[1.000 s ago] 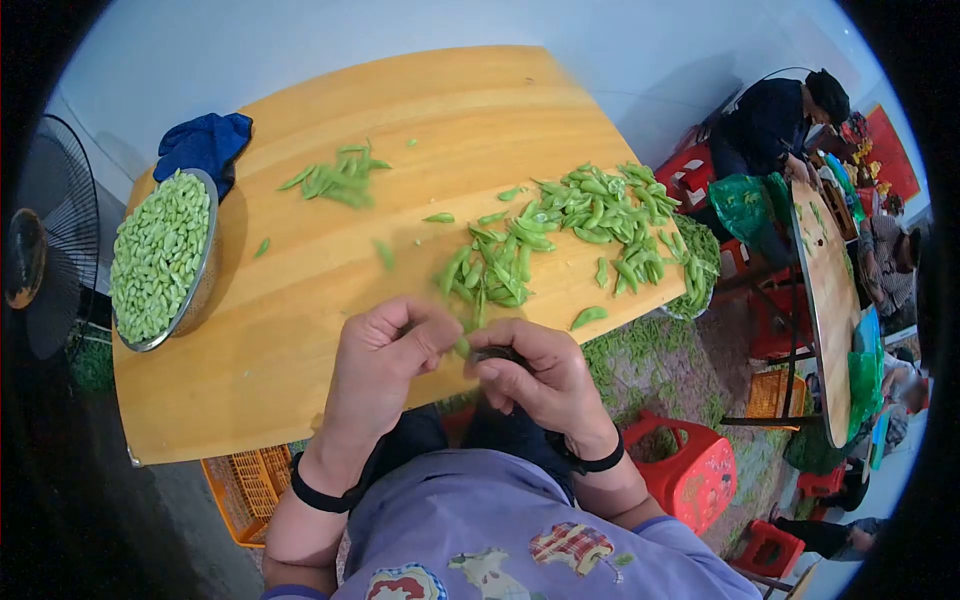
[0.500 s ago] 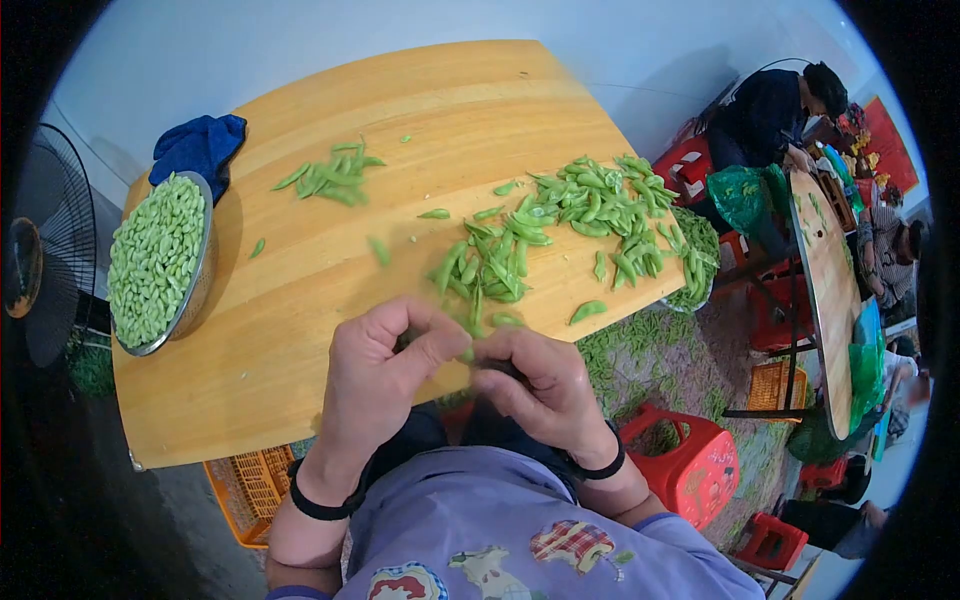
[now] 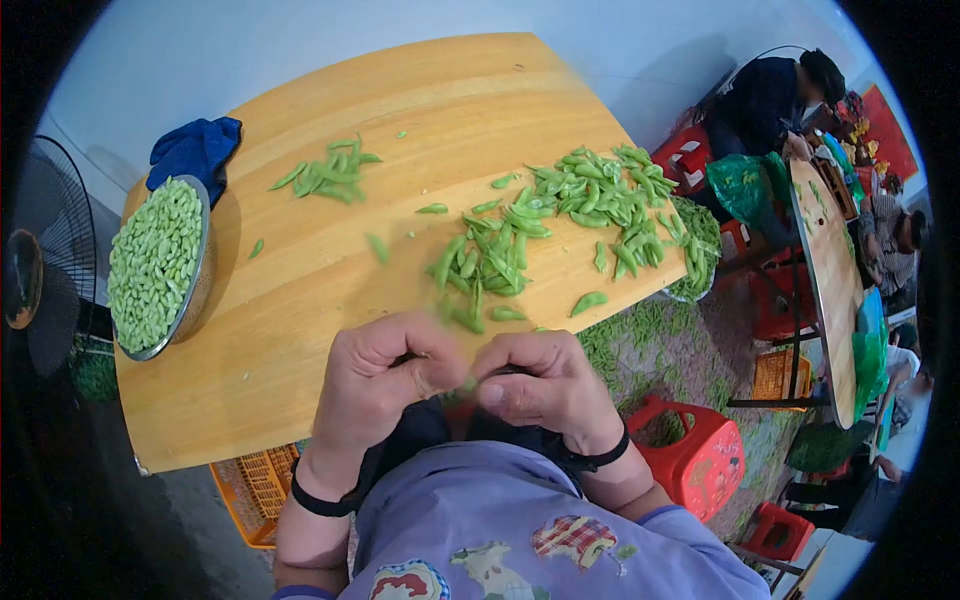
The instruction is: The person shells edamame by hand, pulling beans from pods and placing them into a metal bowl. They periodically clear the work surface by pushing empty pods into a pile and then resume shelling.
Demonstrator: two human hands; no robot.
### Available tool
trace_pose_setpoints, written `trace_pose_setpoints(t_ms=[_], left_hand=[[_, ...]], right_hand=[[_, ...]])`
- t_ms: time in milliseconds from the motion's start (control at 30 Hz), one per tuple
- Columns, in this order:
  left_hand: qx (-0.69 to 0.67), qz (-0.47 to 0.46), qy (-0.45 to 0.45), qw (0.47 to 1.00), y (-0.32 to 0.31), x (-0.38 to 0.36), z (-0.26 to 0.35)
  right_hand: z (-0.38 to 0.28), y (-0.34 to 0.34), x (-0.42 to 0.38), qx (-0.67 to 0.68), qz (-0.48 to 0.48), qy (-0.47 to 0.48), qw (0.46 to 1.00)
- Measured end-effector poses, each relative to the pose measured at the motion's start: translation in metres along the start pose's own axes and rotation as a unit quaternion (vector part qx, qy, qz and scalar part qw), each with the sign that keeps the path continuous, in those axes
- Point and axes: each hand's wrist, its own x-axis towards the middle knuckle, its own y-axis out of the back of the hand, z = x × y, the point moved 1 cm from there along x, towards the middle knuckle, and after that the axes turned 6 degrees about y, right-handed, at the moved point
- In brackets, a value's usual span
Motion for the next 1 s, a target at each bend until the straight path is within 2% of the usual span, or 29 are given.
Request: trace_pose_setpoints(t_ms=[33, 67, 133, 167, 200, 233, 267, 333, 367, 467, 533, 567, 633, 667, 733, 767, 900, 967, 1000], left_hand=[[-0.045, -0.031, 0.024, 0.998, 0.003, 0.0, -0.003], [-0.09, -0.06, 0.047, 0.993, 0.004, 0.0, -0.004], [-0.141, -0.07, 0.065, 0.985, 0.003, 0.001, -0.004], [-0.192, -0.079, 0.084, 0.975, 0.003, 0.001, -0.004], [-0.19, -0.077, 0.082, 0.975, 0.002, 0.001, -0.002], [-0.166, -0.033, 0.102, 0.98, 0.0, 0.0, 0.001], [-0.141, 0.011, 0.122, 0.982, -0.001, -0.002, 0.003], [-0.107, 0.043, 0.115, 0.987, -0.002, -0.001, 0.007], [-0.073, 0.073, 0.107, 0.989, -0.002, 0.0, 0.009], [-0.017, 0.075, 0.112, 0.991, -0.004, -0.002, 0.012], [0.031, 0.083, 0.106, 0.99, -0.007, -0.003, 0.019], [0.078, 0.09, 0.097, 0.988, -0.007, -0.003, 0.021], [0.091, 0.086, 0.076, 0.989, -0.008, -0.004, 0.02], [0.104, 0.083, 0.056, 0.989, -0.008, -0.005, 0.02], [0.121, 0.09, 0.032, 0.988, -0.011, -0.006, 0.02], [0.137, 0.096, 0.008, 0.986, -0.012, -0.007, 0.02], [0.121, 0.099, 0.024, 0.987, -0.011, -0.009, 0.02], [0.009, 0.078, 0.102, 0.992, -0.008, -0.01, 0.02], [0.009, 0.078, 0.102, 0.992, -0.008, -0.01, 0.018]], right_hand=[[0.003, 0.002, 0.002, 0.071, -0.034, -0.036, 0.996], [0.006, 0.006, 0.004, 0.07, -0.034, -0.036, 0.996], [0.012, 0.01, 0.008, 0.169, -0.123, -0.043, 0.977], [0.011, 0.007, 0.007, 0.169, -0.123, -0.043, 0.977], [0.007, 0.003, 0.006, 0.069, -0.063, 0.002, 0.996], [0.005, -0.001, 0.005, -0.032, -0.001, 0.046, 0.998], [0.005, -0.003, 0.004, -0.031, -0.003, 0.045, 0.999], [0.004, -0.005, 0.002, -0.158, 0.006, 0.131, 0.979], [0.006, -0.006, 0.001, -0.159, 0.005, 0.131, 0.979], [0.006, -0.007, 0.001, -0.194, 0.02, 0.15, 0.969], [0.001, -0.009, 0.001, -0.295, 0.022, 0.182, 0.938], [0.0, -0.01, 0.001, -0.294, 0.022, 0.182, 0.938], [-0.001, -0.01, -0.001, -0.379, 0.011, 0.23, 0.896], [-0.001, -0.011, -0.001, -0.379, 0.012, 0.23, 0.896], [-0.001, -0.014, -0.002, -0.451, 0.02, 0.285, 0.845], [-0.002, -0.016, -0.003, -0.451, 0.021, 0.285, 0.845], [-0.003, -0.016, -0.004, -0.447, 0.026, 0.292, 0.845], [-0.002, -0.015, -0.003, -0.432, 0.018, 0.291, 0.853], [-0.001, -0.014, -0.003, -0.415, 0.017, 0.282, 0.865]])
